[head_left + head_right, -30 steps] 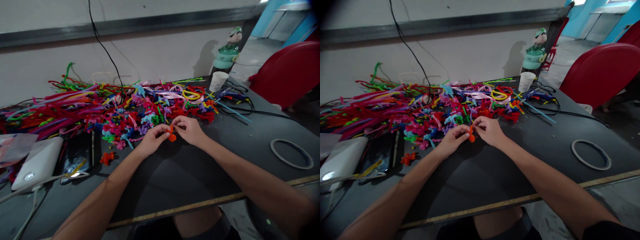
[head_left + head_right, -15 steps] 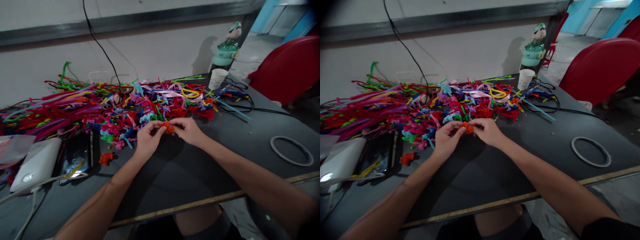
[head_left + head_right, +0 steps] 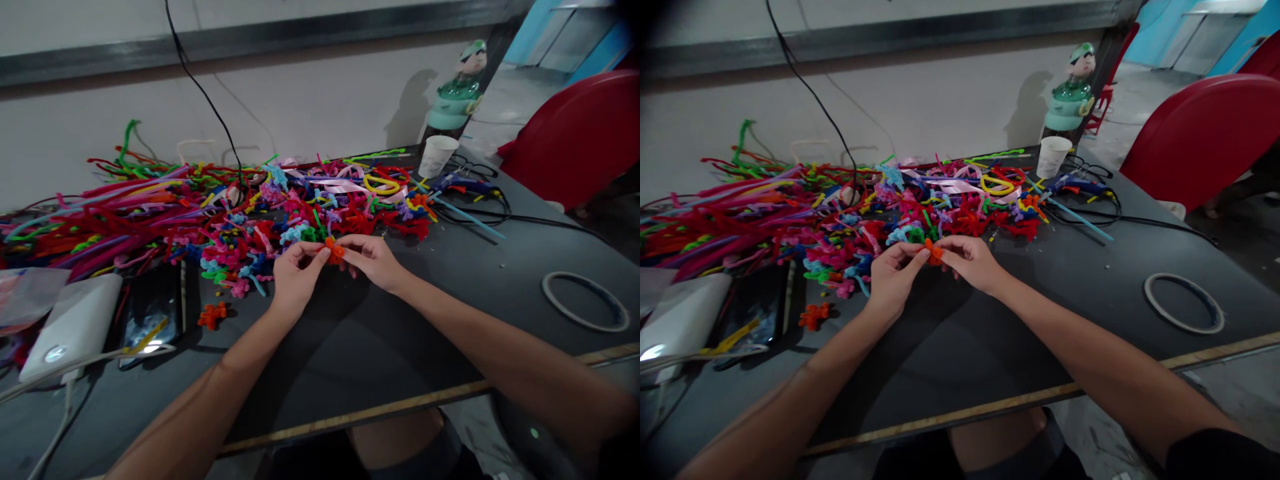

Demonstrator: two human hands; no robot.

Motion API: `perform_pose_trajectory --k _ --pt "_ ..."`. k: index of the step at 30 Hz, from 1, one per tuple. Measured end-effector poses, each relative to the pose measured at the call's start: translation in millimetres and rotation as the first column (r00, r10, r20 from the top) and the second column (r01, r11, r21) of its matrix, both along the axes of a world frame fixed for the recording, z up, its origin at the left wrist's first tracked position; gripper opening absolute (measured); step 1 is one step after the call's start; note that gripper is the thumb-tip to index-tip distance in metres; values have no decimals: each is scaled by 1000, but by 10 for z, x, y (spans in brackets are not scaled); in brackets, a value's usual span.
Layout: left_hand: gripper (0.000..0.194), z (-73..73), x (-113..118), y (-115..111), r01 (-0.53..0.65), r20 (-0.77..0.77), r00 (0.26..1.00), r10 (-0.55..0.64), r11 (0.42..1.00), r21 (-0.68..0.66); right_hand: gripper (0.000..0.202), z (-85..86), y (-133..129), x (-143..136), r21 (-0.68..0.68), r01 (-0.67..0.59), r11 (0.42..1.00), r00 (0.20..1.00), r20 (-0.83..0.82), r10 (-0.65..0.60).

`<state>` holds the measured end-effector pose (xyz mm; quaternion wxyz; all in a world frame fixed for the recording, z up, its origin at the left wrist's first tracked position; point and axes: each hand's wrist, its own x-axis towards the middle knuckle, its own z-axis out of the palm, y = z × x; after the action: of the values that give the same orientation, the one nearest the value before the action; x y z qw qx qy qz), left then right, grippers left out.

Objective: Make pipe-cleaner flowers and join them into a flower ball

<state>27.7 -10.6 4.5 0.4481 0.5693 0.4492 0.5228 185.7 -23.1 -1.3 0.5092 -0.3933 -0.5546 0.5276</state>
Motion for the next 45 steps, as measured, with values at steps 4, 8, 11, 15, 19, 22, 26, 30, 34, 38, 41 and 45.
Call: perform_pose_trajectory --k 4,8,11,15,19,22,26,30,34,38,41,45 --pt "22 -1 17 -24 -13 18 1000 14 999 -33 36 24 -19 -34 -41 24 999 1000 -5 -25" --pt "22 11 -46 31 45 -64 997 -43 998 38 30 82 -8 -12 -97 59 994 998 -11 -60" --pt "26 26 -125 117 100 -227 971 -73 989 110 27 104 20 50 -102 -18 995 1000 24 20" --pt "21 48 -200 181 211 -393 911 -126 961 180 24 95 47 103 -63 -110 992 986 120 117" --pt "15 94 -213 150 302 -454 871 -186 933 196 18 108 34 96 2 -79 997 974 214 76" --pt "11 138 -187 109 363 -527 822 -216 912 192 15 134 4 87 65 -53 996 945 327 29" --pt "14 167 -151 84 393 -559 787 -260 910 131 16 156 -30 83 82 -41 996 896 443 0" --pt "17 152 -156 91 356 -521 801 -294 934 21 12 158 -54 69 157 -27 987 826 559 -67" --pt "19 113 -132 87 303 -196 922 -335 937 -172 13 196 -91 56 273 8 962 763 620 -182" --pt "22 107 -62 45 332 123 943 -308 883 -333 13 250 -133 46 319 47 947 767 595 -239" --pt "23 112 -16 10 358 217 930 -295 861 -361 13 260 -144 39 298 61 953 802 553 -224" --pt "24 83 -26 36 302 191 950 -249 888 -347 13 238 -104 50 203 67 977 865 476 -158"
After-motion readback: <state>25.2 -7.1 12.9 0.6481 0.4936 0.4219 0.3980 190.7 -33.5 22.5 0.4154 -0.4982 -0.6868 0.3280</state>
